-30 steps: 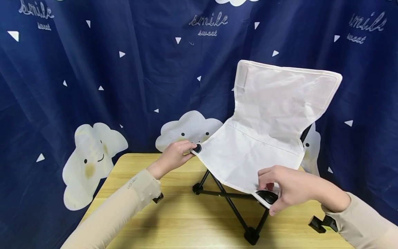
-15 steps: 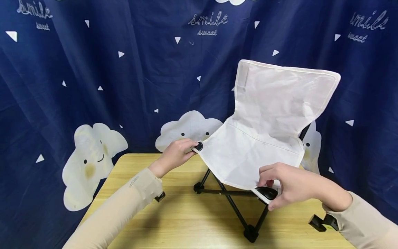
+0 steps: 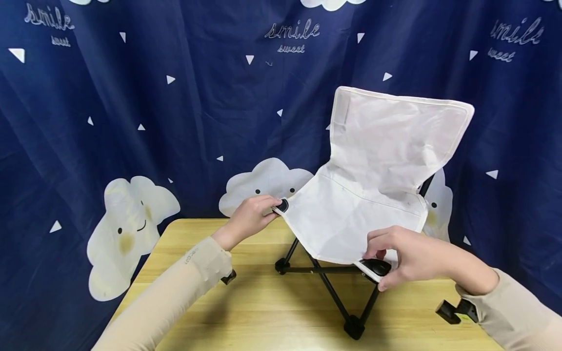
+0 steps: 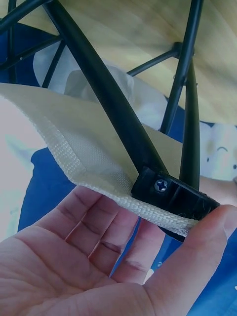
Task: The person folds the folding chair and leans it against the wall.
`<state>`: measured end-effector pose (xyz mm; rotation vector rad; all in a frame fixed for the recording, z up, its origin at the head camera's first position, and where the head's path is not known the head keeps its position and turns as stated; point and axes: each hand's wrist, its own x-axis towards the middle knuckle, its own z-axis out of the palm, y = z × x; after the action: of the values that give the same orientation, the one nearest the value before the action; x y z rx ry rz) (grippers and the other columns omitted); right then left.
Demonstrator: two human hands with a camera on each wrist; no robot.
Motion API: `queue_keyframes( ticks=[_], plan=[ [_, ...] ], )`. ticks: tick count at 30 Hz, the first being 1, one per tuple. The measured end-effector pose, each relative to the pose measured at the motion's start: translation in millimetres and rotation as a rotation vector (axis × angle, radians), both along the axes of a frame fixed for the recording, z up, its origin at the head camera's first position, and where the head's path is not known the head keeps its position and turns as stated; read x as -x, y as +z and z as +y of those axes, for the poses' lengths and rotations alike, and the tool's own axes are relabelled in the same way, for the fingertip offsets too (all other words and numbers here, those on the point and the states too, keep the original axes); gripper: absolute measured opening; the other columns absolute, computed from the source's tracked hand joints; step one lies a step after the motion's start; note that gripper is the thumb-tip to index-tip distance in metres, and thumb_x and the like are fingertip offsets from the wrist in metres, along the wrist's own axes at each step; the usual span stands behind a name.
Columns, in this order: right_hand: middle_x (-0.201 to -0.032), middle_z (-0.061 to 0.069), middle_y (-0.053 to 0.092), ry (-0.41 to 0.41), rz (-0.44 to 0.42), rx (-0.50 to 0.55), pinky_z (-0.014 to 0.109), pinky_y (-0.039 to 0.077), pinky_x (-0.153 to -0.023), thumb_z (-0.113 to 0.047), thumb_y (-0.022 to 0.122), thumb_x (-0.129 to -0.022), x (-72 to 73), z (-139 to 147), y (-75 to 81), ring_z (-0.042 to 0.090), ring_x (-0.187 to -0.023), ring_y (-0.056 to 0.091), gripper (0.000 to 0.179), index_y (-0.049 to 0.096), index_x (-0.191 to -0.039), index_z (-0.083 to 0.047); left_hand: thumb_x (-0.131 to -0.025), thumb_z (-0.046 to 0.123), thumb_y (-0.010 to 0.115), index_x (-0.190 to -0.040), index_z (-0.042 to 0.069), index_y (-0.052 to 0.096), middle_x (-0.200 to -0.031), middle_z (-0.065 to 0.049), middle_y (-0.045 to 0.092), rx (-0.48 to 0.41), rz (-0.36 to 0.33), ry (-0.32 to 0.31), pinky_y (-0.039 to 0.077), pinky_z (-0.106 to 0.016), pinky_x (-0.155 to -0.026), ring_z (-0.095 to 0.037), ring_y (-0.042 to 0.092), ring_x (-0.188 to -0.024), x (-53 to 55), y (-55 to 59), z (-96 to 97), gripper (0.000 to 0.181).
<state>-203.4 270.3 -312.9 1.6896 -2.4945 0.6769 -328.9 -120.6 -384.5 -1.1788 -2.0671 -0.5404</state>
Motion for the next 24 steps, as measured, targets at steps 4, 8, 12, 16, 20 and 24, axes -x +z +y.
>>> queue_keyframes(
  ticks=[4, 8, 12, 16, 20, 24],
  plan=[
    [-0.097, -0.017, 0.069, -0.004, 0.018, 0.004, 0.021, 0.057, -0.076, -0.022, 0.099, -0.074, 1.8, 0.6, 0.7, -0.001, -0.09, 0.064, 0.041, 0.076, -0.107, -0.023, -0.083, 0.003, 0.093, -0.11, 0.0, 0.081, -0.109, -0.012, 0.083, -0.002, -0.001, 0.0, 0.067, -0.039, -0.091, -0.027, 0.08, -0.102, 0.1, 1.9, 1.3, 0.03],
    [-0.097, -0.018, 0.069, -0.015, 0.045, 0.005, 0.022, 0.057, -0.077, -0.023, 0.099, -0.074, 3.4, 2.0, 0.6, 0.0, -0.09, 0.064, 0.041, 0.077, -0.109, -0.021, -0.084, 0.003, 0.092, -0.11, 0.0, 0.081, -0.109, -0.012, 0.083, 0.001, -0.009, 0.008, 0.067, -0.038, -0.092, -0.026, 0.08, -0.103, 1.0, 3.2, 3.1, 0.029],
    [-0.097, -0.018, 0.069, -0.026, 0.059, 0.006, 0.024, 0.058, -0.077, -0.022, 0.098, -0.076, 4.5, 3.3, 1.1, 0.001, -0.091, 0.064, 0.04, 0.078, -0.111, -0.02, -0.085, 0.002, 0.09, -0.112, 0.0, 0.081, -0.111, -0.012, 0.083, 0.004, -0.028, 0.021, 0.067, -0.038, -0.093, -0.026, 0.08, -0.105, 1.6, 4.3, 4.9, 0.028],
    [-0.097, -0.016, 0.068, -0.015, 0.087, 0.026, 0.023, 0.057, -0.078, -0.02, 0.098, -0.076, 6.0, 3.4, 1.5, 0.002, -0.092, 0.064, 0.04, 0.079, -0.111, -0.017, -0.086, -0.001, 0.088, -0.113, 0.0, 0.081, -0.113, -0.012, 0.083, 0.001, -0.036, 0.034, 0.067, -0.038, -0.093, -0.027, 0.08, -0.107, 2.5, 5.7, 6.6, 0.028],
    [-0.097, -0.014, 0.068, 0.006, 0.105, 0.053, 0.018, 0.055, -0.08, -0.019, 0.098, -0.076, 7.7, 2.8, 2.2, 0.001, -0.09, 0.064, 0.04, 0.08, -0.111, -0.014, -0.087, -0.001, 0.088, -0.114, 0.0, 0.081, -0.113, -0.011, 0.083, -0.001, -0.032, 0.04, 0.067, -0.038, -0.092, -0.026, 0.08, -0.106, 3.5, 7.0, 7.9, 0.028],
    [-0.097, -0.013, 0.067, 0.007, 0.108, 0.06, 0.015, 0.052, -0.079, -0.018, 0.098, -0.077, 9.0, 2.9, 3.3, -0.001, -0.088, 0.061, 0.04, 0.08, -0.112, -0.013, -0.088, 0.001, 0.088, -0.114, 0.001, 0.081, -0.113, -0.01, 0.083, -0.003, -0.037, 0.042, 0.067, -0.038, -0.092, -0.026, 0.08, -0.106, 4.1, 8.7, 8.8, 0.027]
  ],
)
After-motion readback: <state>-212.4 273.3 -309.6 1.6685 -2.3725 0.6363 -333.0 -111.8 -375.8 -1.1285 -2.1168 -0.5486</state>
